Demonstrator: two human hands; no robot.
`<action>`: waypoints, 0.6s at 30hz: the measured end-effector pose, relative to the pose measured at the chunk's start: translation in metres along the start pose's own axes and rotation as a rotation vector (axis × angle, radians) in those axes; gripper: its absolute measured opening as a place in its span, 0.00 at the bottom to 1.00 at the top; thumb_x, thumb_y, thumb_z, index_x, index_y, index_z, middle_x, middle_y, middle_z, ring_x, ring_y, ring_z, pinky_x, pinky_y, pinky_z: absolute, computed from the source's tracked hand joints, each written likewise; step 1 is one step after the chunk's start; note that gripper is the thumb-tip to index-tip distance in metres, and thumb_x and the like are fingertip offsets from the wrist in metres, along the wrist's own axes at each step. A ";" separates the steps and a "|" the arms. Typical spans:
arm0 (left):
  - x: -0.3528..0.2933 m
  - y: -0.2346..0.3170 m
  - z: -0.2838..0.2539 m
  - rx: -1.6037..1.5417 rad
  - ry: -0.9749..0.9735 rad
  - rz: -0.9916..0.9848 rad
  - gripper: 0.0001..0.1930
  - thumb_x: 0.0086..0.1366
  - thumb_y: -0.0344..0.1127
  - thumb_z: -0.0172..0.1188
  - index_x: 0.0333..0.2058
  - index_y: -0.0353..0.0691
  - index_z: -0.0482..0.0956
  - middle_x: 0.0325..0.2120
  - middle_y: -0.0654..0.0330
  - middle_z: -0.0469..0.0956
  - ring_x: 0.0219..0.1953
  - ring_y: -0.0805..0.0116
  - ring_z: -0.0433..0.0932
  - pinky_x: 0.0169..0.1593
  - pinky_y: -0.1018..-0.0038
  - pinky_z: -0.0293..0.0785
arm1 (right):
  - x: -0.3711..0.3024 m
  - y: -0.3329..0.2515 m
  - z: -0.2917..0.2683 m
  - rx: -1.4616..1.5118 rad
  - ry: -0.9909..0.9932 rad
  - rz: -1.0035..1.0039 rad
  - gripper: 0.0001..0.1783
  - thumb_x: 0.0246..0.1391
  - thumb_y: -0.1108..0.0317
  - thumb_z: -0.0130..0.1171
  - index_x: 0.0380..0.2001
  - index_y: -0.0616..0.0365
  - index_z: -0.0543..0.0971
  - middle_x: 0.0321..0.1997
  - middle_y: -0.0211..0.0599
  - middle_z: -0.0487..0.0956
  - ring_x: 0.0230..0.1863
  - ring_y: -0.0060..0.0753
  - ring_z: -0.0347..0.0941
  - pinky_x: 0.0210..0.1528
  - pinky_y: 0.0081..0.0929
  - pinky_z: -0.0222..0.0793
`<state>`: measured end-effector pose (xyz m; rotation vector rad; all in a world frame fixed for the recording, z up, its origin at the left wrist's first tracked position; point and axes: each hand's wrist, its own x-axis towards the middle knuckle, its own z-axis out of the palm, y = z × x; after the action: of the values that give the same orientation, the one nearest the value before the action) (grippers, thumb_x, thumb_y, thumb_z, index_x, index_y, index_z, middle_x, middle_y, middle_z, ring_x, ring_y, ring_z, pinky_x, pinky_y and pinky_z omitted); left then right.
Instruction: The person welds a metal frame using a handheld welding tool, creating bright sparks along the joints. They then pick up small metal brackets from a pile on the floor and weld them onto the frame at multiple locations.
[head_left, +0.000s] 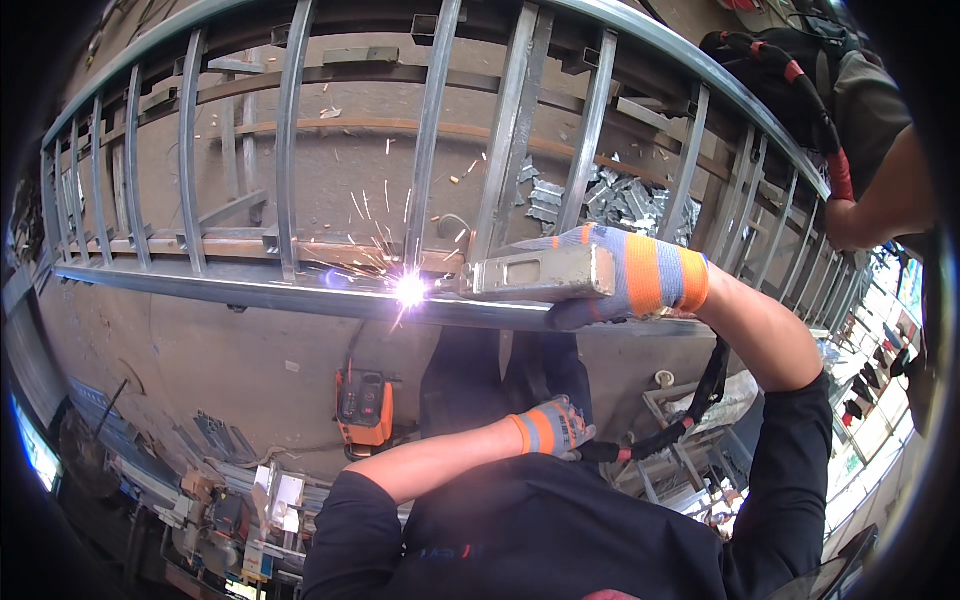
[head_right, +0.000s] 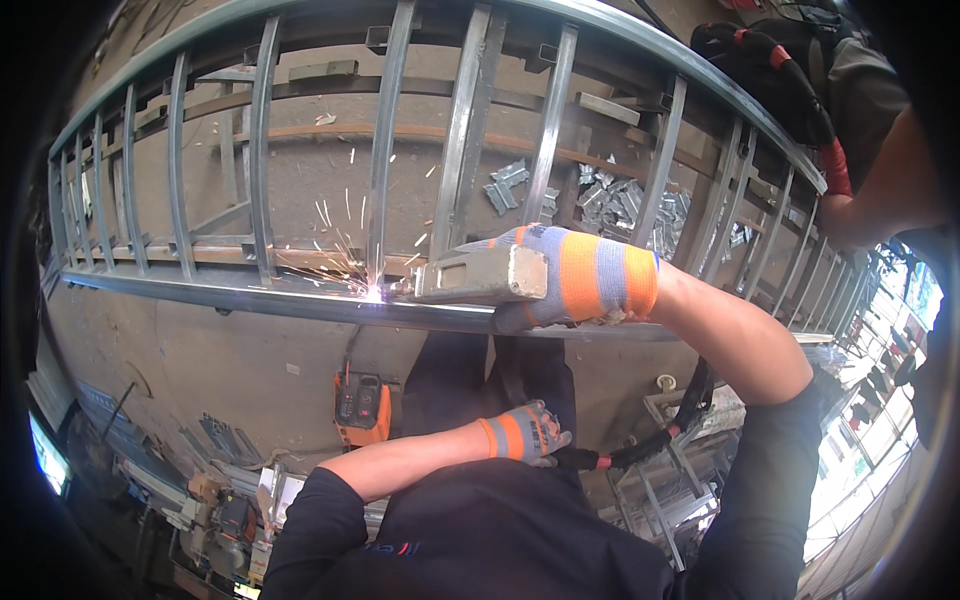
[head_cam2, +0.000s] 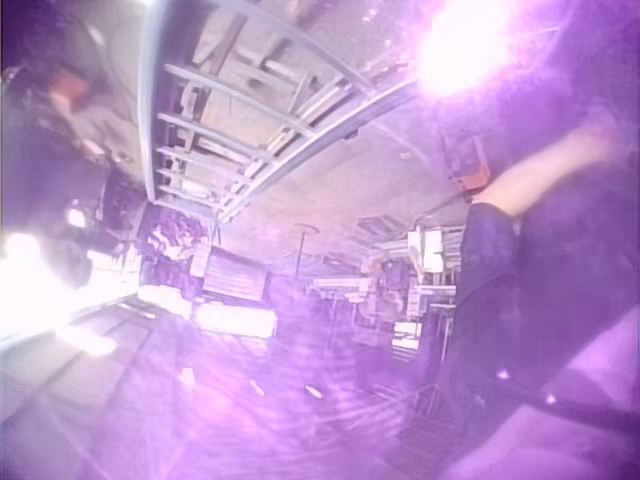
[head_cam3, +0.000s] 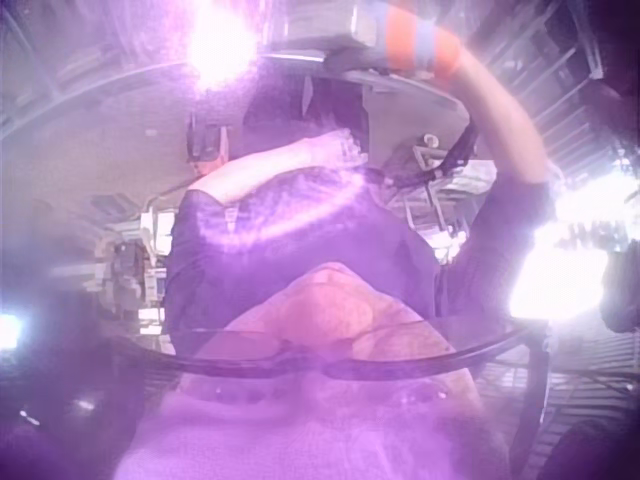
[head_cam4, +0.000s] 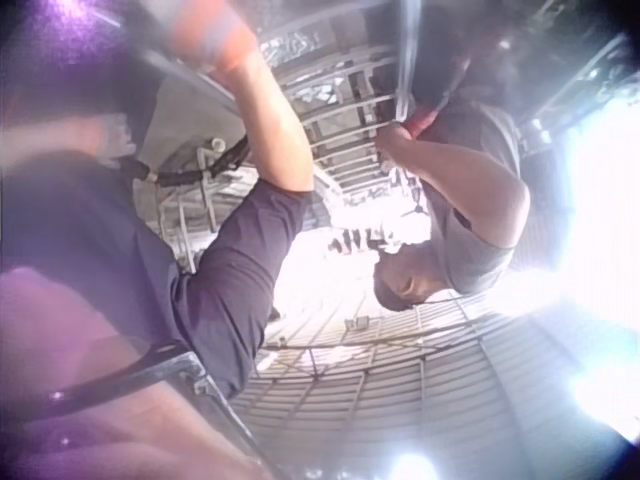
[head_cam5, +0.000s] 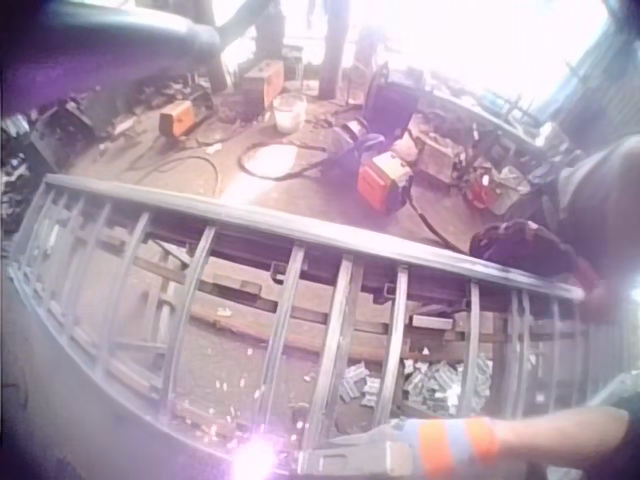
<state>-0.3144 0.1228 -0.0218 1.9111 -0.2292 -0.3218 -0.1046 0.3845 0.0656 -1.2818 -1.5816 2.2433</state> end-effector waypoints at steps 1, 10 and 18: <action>0.000 0.000 0.000 0.006 0.014 0.002 0.26 0.68 0.63 0.62 0.50 0.46 0.79 0.32 0.61 0.83 0.39 0.58 0.86 0.47 0.56 0.75 | -0.002 0.000 0.000 0.034 0.005 0.022 0.29 0.55 0.65 0.76 0.60 0.62 0.82 0.52 0.45 0.86 0.48 0.39 0.82 0.55 0.33 0.78; 0.003 0.001 -0.011 0.019 0.017 -0.060 0.30 0.70 0.66 0.58 0.53 0.44 0.79 0.36 0.58 0.85 0.41 0.58 0.86 0.50 0.53 0.75 | -0.007 0.018 -0.010 0.035 -0.049 -0.038 0.35 0.53 0.64 0.79 0.64 0.61 0.81 0.53 0.45 0.86 0.51 0.41 0.83 0.57 0.34 0.77; 0.016 -0.012 -0.029 0.144 0.236 -0.236 0.29 0.68 0.64 0.62 0.50 0.42 0.81 0.38 0.55 0.85 0.50 0.52 0.82 0.62 0.46 0.70 | -0.055 -0.026 -0.042 -0.299 0.067 -0.280 0.41 0.48 0.75 0.80 0.67 0.61 0.79 0.52 0.37 0.88 0.49 0.28 0.82 0.55 0.32 0.79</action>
<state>-0.2894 0.1472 -0.0253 2.1025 0.1345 -0.2380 -0.0501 0.3983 0.1138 -1.0968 -1.9868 1.8318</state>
